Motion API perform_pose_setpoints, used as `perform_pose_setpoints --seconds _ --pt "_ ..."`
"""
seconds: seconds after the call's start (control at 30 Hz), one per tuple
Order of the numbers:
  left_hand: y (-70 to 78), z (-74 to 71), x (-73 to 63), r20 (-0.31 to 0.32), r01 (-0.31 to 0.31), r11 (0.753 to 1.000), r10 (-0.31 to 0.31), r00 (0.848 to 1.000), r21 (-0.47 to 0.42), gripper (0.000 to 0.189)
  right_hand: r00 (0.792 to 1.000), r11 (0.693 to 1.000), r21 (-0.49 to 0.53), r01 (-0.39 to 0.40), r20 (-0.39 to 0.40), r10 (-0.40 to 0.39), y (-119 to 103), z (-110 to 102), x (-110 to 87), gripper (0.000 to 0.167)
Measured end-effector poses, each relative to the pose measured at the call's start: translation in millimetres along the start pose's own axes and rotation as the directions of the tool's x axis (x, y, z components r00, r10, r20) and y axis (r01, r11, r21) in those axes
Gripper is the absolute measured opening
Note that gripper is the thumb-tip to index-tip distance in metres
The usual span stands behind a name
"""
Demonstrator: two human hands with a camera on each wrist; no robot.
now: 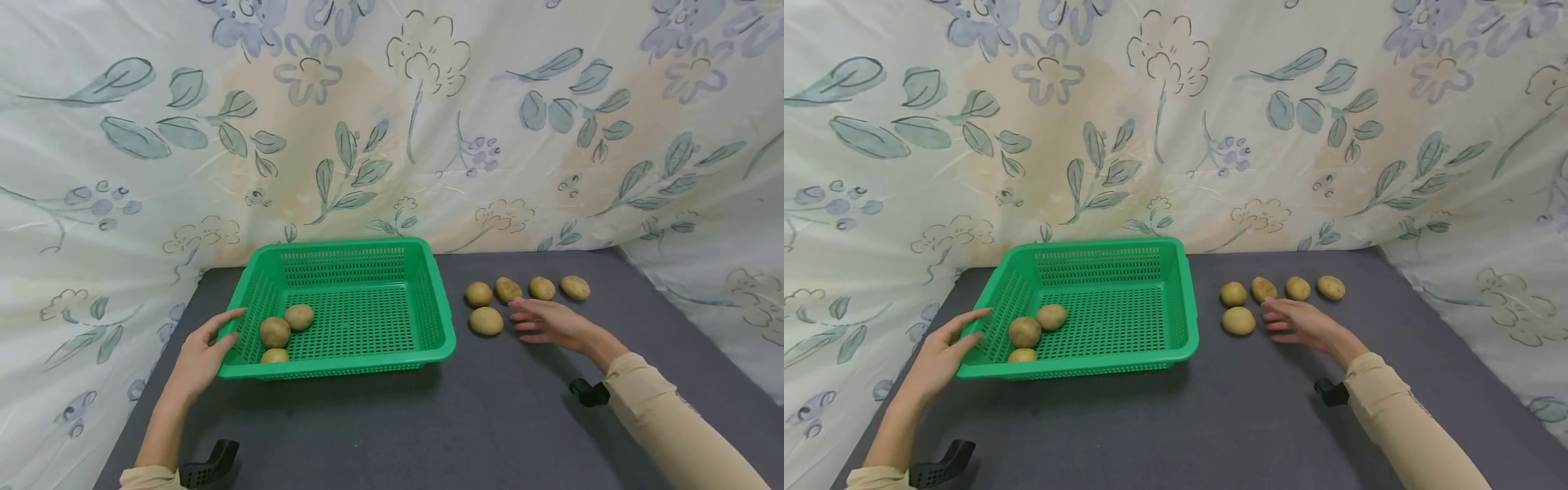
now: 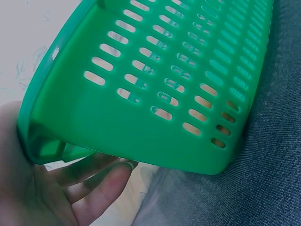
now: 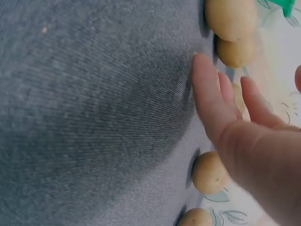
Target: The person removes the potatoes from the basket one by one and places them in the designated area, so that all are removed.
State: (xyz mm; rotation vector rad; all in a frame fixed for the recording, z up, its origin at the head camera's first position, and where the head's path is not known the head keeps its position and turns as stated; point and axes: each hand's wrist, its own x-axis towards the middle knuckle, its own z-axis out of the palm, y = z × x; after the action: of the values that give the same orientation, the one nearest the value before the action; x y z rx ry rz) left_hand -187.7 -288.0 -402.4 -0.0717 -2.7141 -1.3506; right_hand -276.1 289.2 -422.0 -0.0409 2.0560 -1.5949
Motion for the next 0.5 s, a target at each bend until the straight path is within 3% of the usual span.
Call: perform_pose_setpoints --seconds 0.5 --pt "-0.2 0.0 1.6 0.006 0.022 1.000 -0.022 1.000 -0.021 0.045 0.989 0.982 0.128 0.136 0.041 -0.142 -19 -5 -3.9 0.076"
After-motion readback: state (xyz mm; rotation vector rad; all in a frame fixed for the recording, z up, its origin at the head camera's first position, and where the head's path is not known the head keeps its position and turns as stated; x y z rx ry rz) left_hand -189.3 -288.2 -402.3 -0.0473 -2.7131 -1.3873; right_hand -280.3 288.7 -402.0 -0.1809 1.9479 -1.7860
